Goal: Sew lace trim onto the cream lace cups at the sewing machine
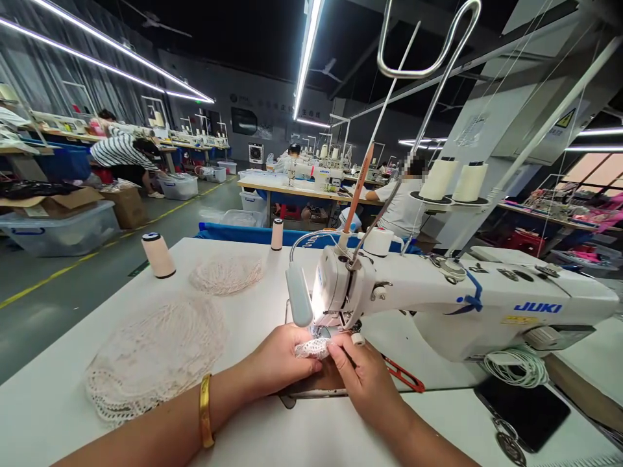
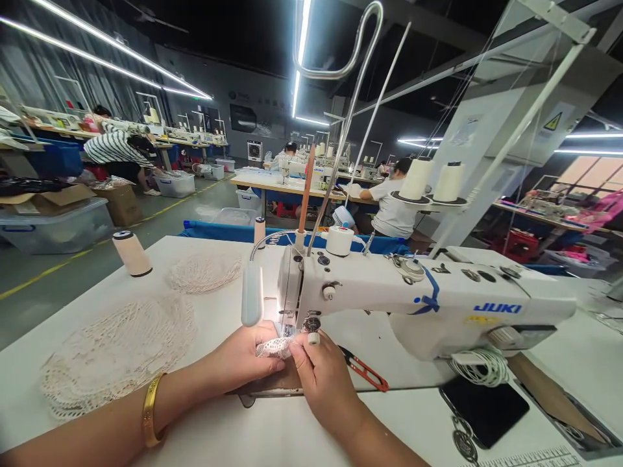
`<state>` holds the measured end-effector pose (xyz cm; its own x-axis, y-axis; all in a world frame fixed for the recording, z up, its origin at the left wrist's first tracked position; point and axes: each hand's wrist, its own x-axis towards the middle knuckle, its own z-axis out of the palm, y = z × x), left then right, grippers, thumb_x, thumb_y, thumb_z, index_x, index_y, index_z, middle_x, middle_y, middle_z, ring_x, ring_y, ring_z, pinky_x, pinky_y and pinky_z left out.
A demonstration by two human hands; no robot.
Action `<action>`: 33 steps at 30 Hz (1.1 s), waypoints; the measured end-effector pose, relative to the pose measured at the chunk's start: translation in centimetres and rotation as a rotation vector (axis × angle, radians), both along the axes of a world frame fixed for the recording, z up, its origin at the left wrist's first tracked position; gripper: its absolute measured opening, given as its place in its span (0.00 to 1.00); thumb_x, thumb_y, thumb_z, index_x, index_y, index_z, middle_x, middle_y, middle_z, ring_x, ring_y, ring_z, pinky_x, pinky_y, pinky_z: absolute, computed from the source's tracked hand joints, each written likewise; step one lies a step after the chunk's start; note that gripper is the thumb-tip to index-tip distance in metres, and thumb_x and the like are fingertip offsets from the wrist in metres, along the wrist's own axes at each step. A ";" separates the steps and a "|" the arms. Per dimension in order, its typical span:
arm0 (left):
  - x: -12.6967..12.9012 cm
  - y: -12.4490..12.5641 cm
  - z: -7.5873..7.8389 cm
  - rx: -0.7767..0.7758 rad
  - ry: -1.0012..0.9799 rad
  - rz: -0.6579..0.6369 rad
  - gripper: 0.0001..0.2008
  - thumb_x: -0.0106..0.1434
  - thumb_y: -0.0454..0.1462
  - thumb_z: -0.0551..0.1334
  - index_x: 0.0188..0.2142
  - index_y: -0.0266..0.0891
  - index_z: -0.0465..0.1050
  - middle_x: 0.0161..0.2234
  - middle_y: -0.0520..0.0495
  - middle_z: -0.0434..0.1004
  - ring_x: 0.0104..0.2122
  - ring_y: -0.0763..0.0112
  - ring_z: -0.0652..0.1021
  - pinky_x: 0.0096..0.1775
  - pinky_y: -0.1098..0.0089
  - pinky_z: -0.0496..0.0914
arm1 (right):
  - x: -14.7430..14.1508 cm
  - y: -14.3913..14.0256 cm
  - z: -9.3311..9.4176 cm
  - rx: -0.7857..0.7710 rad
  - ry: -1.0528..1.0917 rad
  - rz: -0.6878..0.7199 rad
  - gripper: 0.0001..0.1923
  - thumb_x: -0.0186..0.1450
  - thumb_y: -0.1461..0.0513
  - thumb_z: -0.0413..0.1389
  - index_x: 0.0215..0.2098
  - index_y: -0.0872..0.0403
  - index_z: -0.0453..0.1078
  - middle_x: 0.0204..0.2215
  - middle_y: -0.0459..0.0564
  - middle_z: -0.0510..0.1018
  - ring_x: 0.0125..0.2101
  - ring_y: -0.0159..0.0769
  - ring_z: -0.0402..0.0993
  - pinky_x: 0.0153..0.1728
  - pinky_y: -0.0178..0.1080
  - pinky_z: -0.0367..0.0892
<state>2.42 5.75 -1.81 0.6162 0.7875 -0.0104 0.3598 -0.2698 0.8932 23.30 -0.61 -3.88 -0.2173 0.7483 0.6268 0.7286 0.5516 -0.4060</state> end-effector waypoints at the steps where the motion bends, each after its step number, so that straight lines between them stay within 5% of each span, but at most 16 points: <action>1: 0.0 -0.1 0.1 0.000 0.000 -0.002 0.07 0.56 0.41 0.66 0.28 0.39 0.75 0.36 0.49 0.77 0.40 0.59 0.78 0.41 0.66 0.71 | 0.0 -0.1 0.0 -0.002 -0.006 0.009 0.20 0.85 0.57 0.45 0.37 0.48 0.72 0.30 0.47 0.81 0.31 0.40 0.77 0.34 0.37 0.71; 8: 0.0 -1.4 0.9 0.036 -0.002 0.002 0.06 0.57 0.40 0.66 0.31 0.41 0.78 0.39 0.49 0.79 0.44 0.59 0.78 0.45 0.66 0.71 | 0.2 -0.4 -0.1 -0.025 -0.055 0.047 0.20 0.85 0.58 0.43 0.37 0.48 0.69 0.29 0.44 0.79 0.30 0.38 0.75 0.33 0.37 0.67; 14: -0.1 -1.7 1.3 0.143 -0.005 -0.016 0.08 0.60 0.37 0.60 0.25 0.40 0.68 0.32 0.50 0.73 0.39 0.63 0.76 0.42 0.67 0.68 | 0.2 -0.5 0.0 -0.054 -0.045 0.062 0.18 0.85 0.59 0.43 0.37 0.47 0.67 0.31 0.45 0.79 0.30 0.39 0.75 0.33 0.38 0.67; 18: -0.5 -2.2 0.5 0.381 -0.050 -0.091 0.10 0.62 0.33 0.60 0.24 0.40 0.64 0.30 0.51 0.73 0.34 0.68 0.73 0.38 0.68 0.66 | 0.7 -0.5 0.2 -0.041 -0.116 0.132 0.17 0.84 0.61 0.43 0.37 0.48 0.65 0.31 0.44 0.77 0.31 0.38 0.72 0.34 0.39 0.65; 24: -0.8 -4.0 -1.4 0.913 -0.031 -0.129 0.12 0.66 0.24 0.60 0.34 0.43 0.74 0.34 0.54 0.82 0.34 0.67 0.76 0.41 0.63 0.64 | 1.7 -1.1 0.8 -0.050 -0.368 0.253 0.15 0.83 0.63 0.48 0.35 0.50 0.62 0.32 0.44 0.74 0.33 0.36 0.69 0.35 0.38 0.61; 33: -0.5 -3.4 -2.1 0.970 0.064 -0.089 0.12 0.68 0.25 0.61 0.32 0.41 0.75 0.32 0.51 0.82 0.32 0.65 0.78 0.40 0.61 0.67 | 1.8 -0.8 0.6 -0.044 -0.420 0.210 0.14 0.81 0.66 0.50 0.35 0.50 0.63 0.30 0.44 0.74 0.31 0.38 0.69 0.33 0.39 0.60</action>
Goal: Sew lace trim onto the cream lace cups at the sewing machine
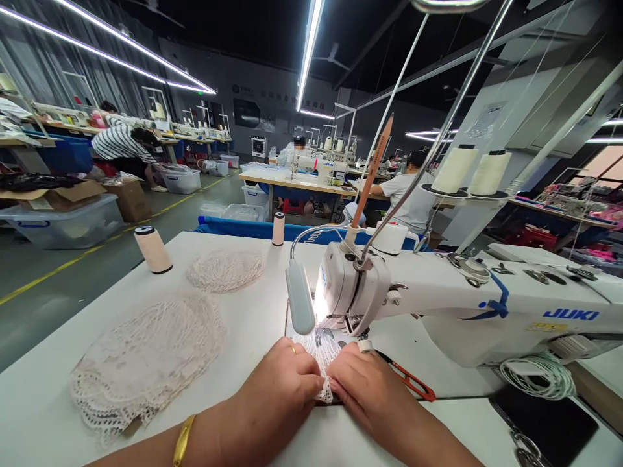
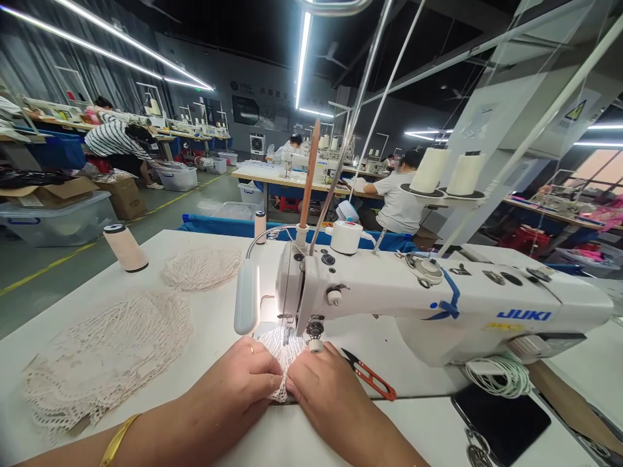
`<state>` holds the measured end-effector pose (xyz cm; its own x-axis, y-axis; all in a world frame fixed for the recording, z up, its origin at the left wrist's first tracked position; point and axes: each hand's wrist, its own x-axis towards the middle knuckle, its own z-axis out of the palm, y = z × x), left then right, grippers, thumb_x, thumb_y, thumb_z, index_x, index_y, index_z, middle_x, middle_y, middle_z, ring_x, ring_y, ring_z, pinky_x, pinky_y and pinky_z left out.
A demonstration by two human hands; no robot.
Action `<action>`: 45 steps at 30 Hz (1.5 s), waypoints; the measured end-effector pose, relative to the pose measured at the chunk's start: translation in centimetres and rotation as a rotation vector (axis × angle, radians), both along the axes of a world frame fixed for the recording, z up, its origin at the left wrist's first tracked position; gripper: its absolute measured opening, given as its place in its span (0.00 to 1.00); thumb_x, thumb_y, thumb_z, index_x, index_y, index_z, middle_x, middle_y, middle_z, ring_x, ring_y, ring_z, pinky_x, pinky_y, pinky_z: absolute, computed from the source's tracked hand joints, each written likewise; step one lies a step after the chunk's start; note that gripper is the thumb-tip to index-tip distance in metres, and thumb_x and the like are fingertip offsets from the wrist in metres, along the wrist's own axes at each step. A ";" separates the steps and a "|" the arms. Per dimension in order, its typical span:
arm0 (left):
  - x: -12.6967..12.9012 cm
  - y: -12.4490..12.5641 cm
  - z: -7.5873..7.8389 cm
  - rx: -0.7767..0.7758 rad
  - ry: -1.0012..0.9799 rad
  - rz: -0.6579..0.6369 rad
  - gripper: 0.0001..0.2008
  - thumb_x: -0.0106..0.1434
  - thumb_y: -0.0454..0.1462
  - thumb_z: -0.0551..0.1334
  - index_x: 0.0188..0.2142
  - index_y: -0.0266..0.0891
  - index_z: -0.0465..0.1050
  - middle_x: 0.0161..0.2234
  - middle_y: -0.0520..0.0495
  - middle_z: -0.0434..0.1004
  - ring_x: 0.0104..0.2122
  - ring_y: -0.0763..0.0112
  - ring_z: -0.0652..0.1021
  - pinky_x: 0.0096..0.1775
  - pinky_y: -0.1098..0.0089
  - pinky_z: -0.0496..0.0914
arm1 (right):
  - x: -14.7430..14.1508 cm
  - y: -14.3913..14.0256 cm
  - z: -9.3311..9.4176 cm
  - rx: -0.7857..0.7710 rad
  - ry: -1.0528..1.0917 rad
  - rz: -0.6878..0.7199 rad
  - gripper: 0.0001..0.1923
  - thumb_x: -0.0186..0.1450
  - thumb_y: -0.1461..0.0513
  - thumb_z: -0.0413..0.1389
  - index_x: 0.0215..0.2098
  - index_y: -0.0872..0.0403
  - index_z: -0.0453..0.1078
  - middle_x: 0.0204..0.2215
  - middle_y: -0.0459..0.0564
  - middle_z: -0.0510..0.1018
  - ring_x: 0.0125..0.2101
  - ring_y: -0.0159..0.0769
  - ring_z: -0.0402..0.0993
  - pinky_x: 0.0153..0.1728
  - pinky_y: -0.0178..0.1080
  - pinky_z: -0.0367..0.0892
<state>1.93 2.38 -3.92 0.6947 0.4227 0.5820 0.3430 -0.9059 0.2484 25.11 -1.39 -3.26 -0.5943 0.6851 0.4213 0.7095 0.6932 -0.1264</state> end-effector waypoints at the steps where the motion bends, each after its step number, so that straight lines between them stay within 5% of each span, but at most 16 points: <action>1: 0.1 0.2 -0.2 0.006 0.008 0.007 0.12 0.67 0.25 0.60 0.32 0.41 0.75 0.32 0.51 0.82 0.32 0.65 0.79 0.40 0.61 0.67 | 0.0 0.2 -0.1 0.013 0.005 -0.007 0.15 0.81 0.66 0.49 0.34 0.49 0.63 0.29 0.44 0.74 0.31 0.38 0.69 0.32 0.39 0.60; 6: 0.5 1.2 0.1 -0.060 0.012 0.041 0.11 0.63 0.24 0.60 0.28 0.40 0.73 0.31 0.50 0.81 0.31 0.65 0.77 0.36 0.65 0.66 | 0.1 0.8 -0.3 0.029 0.007 -0.071 0.17 0.81 0.67 0.45 0.34 0.49 0.65 0.29 0.47 0.75 0.29 0.40 0.68 0.30 0.40 0.60; 9: 0.6 1.6 1.2 -0.280 -0.001 0.040 0.09 0.59 0.25 0.61 0.29 0.40 0.74 0.30 0.51 0.78 0.31 0.67 0.75 0.34 0.68 0.64 | 0.1 0.6 -0.2 -0.074 0.049 -0.055 0.08 0.82 0.57 0.54 0.44 0.49 0.70 0.35 0.48 0.80 0.34 0.43 0.74 0.36 0.42 0.68; 11: 0.6 1.8 2.1 -0.493 -0.004 0.044 0.08 0.58 0.27 0.61 0.28 0.40 0.72 0.30 0.52 0.76 0.31 0.68 0.74 0.34 0.70 0.65 | -0.1 0.4 -0.3 -0.114 0.089 -0.032 0.12 0.78 0.51 0.61 0.52 0.49 0.70 0.41 0.50 0.82 0.39 0.46 0.76 0.39 0.43 0.71; 14: 0.5 2.2 3.2 -0.788 0.009 0.079 0.08 0.64 0.34 0.61 0.27 0.39 0.73 0.31 0.51 0.75 0.34 0.67 0.75 0.35 0.71 0.67 | -0.7 0.6 -0.8 -0.044 0.133 -0.068 0.04 0.81 0.60 0.52 0.50 0.50 0.69 0.40 0.51 0.82 0.37 0.45 0.77 0.36 0.42 0.69; 18: 0.5 2.9 3.9 -0.976 0.045 0.141 0.19 0.70 0.47 0.61 0.26 0.39 0.71 0.30 0.52 0.71 0.31 0.68 0.72 0.33 0.70 0.65 | -1.2 1.1 -1.0 -0.006 0.214 -0.151 0.12 0.77 0.68 0.45 0.48 0.49 0.68 0.33 0.46 0.81 0.30 0.41 0.75 0.33 0.41 0.68; 22: 0.0 2.8 4.0 -0.857 0.063 0.055 0.18 0.73 0.44 0.61 0.26 0.39 0.71 0.29 0.52 0.73 0.31 0.69 0.74 0.34 0.71 0.66 | -0.9 1.0 -0.5 -0.066 0.242 -0.091 0.15 0.74 0.71 0.46 0.45 0.48 0.70 0.33 0.45 0.80 0.32 0.39 0.75 0.35 0.40 0.68; 26: -1.0 1.7 2.9 -0.452 0.075 -0.139 0.10 0.71 0.32 0.62 0.33 0.42 0.79 0.37 0.50 0.83 0.39 0.65 0.79 0.41 0.68 0.68 | -0.2 0.1 -0.1 -0.100 0.139 0.036 0.16 0.69 0.74 0.49 0.40 0.48 0.71 0.35 0.45 0.79 0.36 0.39 0.75 0.37 0.40 0.67; 31: -1.2 0.6 1.3 -0.090 0.126 -0.068 0.13 0.68 0.27 0.64 0.28 0.41 0.74 0.34 0.51 0.81 0.32 0.67 0.75 0.38 0.64 0.62 | 0.1 -0.7 -0.2 -0.055 0.085 0.066 0.16 0.68 0.76 0.53 0.41 0.49 0.72 0.38 0.46 0.80 0.37 0.39 0.74 0.39 0.41 0.66; 45: -1.2 1.9 0.9 -0.060 0.190 -0.010 0.08 0.63 0.27 0.68 0.31 0.40 0.76 0.38 0.49 0.83 0.36 0.63 0.78 0.38 0.62 0.64 | -0.2 -0.1 -0.5 -0.027 0.037 -0.032 0.18 0.67 0.76 0.53 0.45 0.50 0.73 0.42 0.49 0.82 0.35 0.42 0.74 0.35 0.43 0.65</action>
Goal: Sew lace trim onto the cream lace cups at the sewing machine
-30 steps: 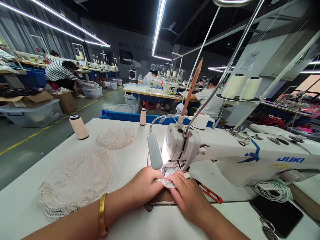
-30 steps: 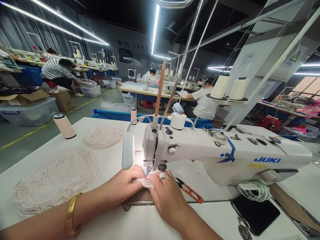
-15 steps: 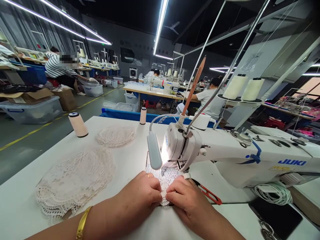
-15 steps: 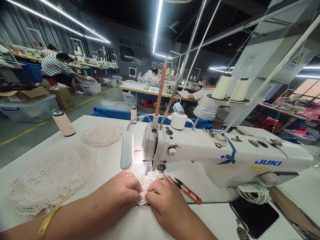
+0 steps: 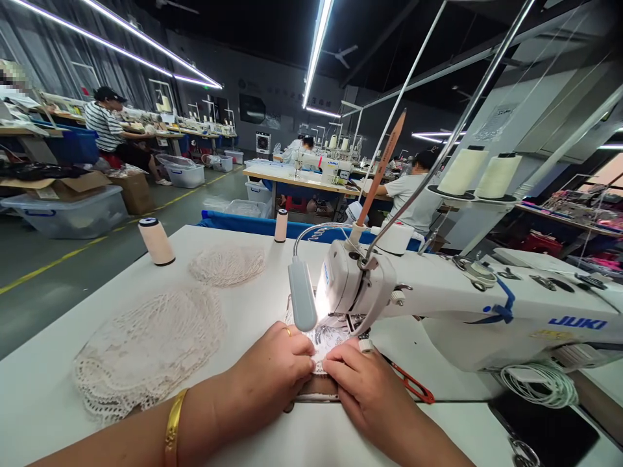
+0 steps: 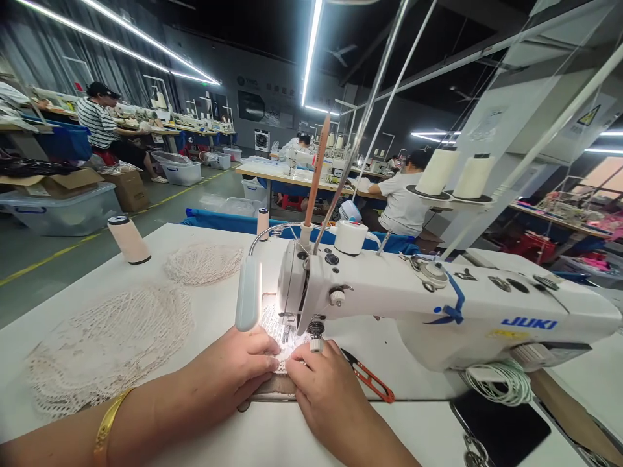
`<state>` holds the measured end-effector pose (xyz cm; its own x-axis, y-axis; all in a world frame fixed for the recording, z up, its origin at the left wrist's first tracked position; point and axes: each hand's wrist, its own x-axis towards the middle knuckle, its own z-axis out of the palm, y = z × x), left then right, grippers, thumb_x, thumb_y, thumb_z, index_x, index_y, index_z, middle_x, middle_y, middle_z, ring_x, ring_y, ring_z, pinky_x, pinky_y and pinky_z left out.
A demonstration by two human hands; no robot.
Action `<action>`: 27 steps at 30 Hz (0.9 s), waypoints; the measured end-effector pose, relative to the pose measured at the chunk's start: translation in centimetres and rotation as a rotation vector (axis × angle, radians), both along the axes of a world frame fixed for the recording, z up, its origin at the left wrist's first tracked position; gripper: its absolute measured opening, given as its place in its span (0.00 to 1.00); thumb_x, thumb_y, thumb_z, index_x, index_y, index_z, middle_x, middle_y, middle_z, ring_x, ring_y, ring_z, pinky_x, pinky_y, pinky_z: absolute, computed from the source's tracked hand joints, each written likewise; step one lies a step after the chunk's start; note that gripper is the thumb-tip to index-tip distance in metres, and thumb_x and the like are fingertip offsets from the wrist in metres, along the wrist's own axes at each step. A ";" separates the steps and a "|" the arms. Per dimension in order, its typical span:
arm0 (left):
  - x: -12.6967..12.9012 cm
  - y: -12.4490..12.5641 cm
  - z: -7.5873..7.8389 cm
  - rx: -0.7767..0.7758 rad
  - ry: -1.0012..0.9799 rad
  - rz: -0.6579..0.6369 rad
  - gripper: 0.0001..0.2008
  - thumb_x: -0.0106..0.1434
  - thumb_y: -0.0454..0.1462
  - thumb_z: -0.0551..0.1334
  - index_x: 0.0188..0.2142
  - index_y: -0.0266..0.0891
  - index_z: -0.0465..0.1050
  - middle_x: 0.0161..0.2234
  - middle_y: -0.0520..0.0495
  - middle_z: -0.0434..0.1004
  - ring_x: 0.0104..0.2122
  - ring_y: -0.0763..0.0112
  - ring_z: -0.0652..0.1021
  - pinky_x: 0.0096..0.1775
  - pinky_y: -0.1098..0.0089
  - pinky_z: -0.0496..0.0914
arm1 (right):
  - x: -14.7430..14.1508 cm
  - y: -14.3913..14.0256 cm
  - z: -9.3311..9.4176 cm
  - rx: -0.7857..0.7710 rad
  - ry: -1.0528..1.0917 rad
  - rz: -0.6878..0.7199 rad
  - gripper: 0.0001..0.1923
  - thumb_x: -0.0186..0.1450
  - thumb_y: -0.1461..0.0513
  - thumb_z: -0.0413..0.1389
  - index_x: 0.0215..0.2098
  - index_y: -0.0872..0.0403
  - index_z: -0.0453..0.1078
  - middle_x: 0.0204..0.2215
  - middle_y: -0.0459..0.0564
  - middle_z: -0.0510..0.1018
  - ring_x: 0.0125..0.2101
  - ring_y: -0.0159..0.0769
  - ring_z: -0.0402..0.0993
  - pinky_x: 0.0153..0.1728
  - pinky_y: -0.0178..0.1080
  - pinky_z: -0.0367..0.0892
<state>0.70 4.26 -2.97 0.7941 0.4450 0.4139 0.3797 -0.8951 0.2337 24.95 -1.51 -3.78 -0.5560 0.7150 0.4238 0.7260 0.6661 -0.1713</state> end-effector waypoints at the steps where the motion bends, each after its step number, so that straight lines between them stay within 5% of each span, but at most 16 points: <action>1: 0.0 0.0 -0.1 0.012 -0.002 -0.019 0.08 0.62 0.26 0.67 0.33 0.40 0.76 0.38 0.49 0.83 0.37 0.63 0.78 0.39 0.62 0.65 | 0.0 0.0 0.0 0.004 -0.009 0.004 0.18 0.67 0.76 0.53 0.45 0.50 0.73 0.41 0.49 0.82 0.35 0.42 0.74 0.35 0.43 0.66; 9: -0.2 -0.2 0.1 0.032 0.069 -0.055 0.10 0.57 0.24 0.66 0.34 0.39 0.75 0.37 0.49 0.83 0.35 0.63 0.78 0.36 0.62 0.64 | -0.1 0.2 -0.1 -0.003 -0.013 0.020 0.19 0.67 0.76 0.51 0.48 0.52 0.74 0.41 0.50 0.81 0.38 0.44 0.77 0.36 0.44 0.68; 17: 0.2 0.9 0.2 0.087 0.063 0.003 0.12 0.69 0.25 0.61 0.32 0.39 0.78 0.37 0.47 0.84 0.36 0.63 0.79 0.41 0.61 0.66 | -0.2 0.7 -0.5 -0.005 0.054 -0.013 0.18 0.66 0.76 0.49 0.44 0.52 0.73 0.43 0.53 0.82 0.40 0.46 0.76 0.37 0.45 0.73; 27: 0.4 2.0 1.4 0.147 0.071 0.085 0.15 0.70 0.26 0.61 0.26 0.39 0.71 0.30 0.51 0.78 0.31 0.65 0.74 0.34 0.62 0.60 | -0.4 1.2 -1.1 -0.050 0.051 -0.092 0.16 0.73 0.73 0.48 0.46 0.50 0.72 0.48 0.55 0.83 0.41 0.47 0.79 0.34 0.45 0.75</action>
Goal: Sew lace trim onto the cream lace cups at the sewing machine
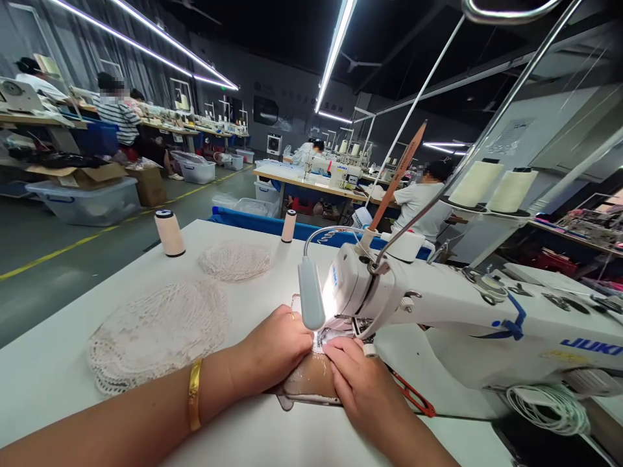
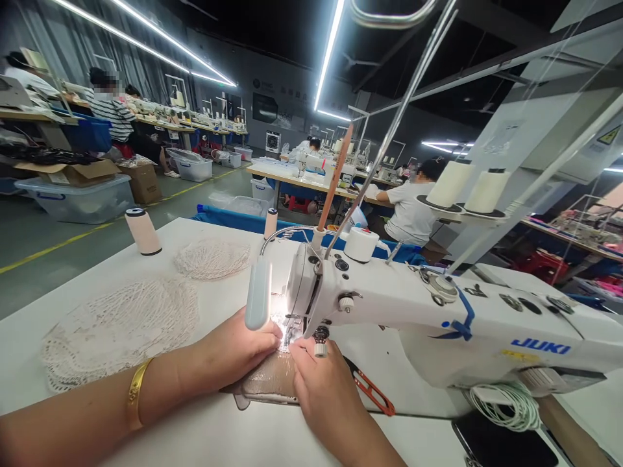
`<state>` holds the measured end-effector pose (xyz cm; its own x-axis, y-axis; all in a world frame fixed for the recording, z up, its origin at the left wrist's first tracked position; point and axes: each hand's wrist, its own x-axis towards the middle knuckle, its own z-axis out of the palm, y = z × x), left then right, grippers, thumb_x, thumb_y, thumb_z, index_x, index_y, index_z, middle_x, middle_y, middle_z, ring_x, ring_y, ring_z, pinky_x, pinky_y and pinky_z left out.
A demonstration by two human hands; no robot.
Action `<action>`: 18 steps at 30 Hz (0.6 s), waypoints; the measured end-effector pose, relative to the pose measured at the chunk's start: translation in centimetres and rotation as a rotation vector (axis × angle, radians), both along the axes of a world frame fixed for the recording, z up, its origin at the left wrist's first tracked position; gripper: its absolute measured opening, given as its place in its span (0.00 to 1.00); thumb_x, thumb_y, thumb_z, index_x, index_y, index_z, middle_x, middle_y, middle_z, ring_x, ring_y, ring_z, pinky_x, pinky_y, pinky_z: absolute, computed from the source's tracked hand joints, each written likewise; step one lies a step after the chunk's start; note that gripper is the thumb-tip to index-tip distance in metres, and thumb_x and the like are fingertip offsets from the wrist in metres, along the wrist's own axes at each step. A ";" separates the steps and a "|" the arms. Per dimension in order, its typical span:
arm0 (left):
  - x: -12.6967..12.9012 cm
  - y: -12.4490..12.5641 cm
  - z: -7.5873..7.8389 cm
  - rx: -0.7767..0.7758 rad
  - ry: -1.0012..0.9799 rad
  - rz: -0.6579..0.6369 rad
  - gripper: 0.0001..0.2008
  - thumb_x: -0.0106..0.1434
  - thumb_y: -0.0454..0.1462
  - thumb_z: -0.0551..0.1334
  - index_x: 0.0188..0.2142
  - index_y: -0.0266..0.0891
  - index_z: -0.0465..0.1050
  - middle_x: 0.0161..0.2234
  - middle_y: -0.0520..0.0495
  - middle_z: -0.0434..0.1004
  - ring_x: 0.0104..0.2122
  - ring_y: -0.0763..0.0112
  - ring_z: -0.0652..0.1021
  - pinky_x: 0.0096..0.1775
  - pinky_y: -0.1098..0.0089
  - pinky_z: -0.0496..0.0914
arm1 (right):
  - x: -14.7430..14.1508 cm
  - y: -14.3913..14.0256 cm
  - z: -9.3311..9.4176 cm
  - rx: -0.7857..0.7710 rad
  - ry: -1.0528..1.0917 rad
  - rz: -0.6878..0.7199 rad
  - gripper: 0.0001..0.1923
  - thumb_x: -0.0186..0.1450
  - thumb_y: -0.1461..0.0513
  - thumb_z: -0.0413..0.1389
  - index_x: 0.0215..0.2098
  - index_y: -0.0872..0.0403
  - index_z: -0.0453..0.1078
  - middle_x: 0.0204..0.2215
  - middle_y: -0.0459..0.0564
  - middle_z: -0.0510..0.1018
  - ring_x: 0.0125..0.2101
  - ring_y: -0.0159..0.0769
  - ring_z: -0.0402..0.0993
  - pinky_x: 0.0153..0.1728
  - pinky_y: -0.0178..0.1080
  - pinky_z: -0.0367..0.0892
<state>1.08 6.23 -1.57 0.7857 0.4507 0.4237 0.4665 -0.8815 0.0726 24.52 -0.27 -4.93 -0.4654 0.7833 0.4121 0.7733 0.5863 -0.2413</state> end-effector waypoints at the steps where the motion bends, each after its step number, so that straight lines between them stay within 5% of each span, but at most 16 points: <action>1: 0.0 0.1 0.0 0.000 0.002 0.009 0.16 0.71 0.26 0.60 0.26 0.39 0.71 0.30 0.51 0.78 0.31 0.66 0.74 0.35 0.63 0.60 | 0.0 0.0 0.0 0.000 0.002 0.000 0.16 0.73 0.73 0.48 0.49 0.50 0.72 0.49 0.54 0.83 0.41 0.47 0.80 0.35 0.45 0.76; 14: -0.5 0.3 -0.8 -0.033 0.046 0.075 0.13 0.73 0.30 0.61 0.30 0.40 0.72 0.36 0.48 0.81 0.37 0.61 0.77 0.43 0.61 0.67 | 0.3 0.2 -0.5 0.067 -0.007 0.016 0.19 0.75 0.71 0.48 0.58 0.51 0.73 0.53 0.56 0.83 0.46 0.50 0.82 0.42 0.49 0.82; 17: -0.7 0.5 -0.6 -0.095 0.024 0.095 0.01 0.71 0.33 0.66 0.42 0.40 0.77 0.46 0.46 0.83 0.46 0.57 0.79 0.49 0.59 0.69 | 0.5 0.3 -0.8 0.105 0.004 0.025 0.20 0.75 0.71 0.48 0.60 0.51 0.72 0.54 0.57 0.84 0.47 0.49 0.82 0.43 0.49 0.82; 18: -0.8 0.5 -0.5 -0.120 0.028 0.121 0.06 0.71 0.36 0.69 0.47 0.40 0.77 0.49 0.45 0.82 0.48 0.54 0.79 0.50 0.57 0.70 | 0.5 0.3 -0.9 0.121 0.009 0.032 0.20 0.75 0.71 0.49 0.60 0.51 0.72 0.54 0.57 0.84 0.47 0.49 0.82 0.44 0.49 0.82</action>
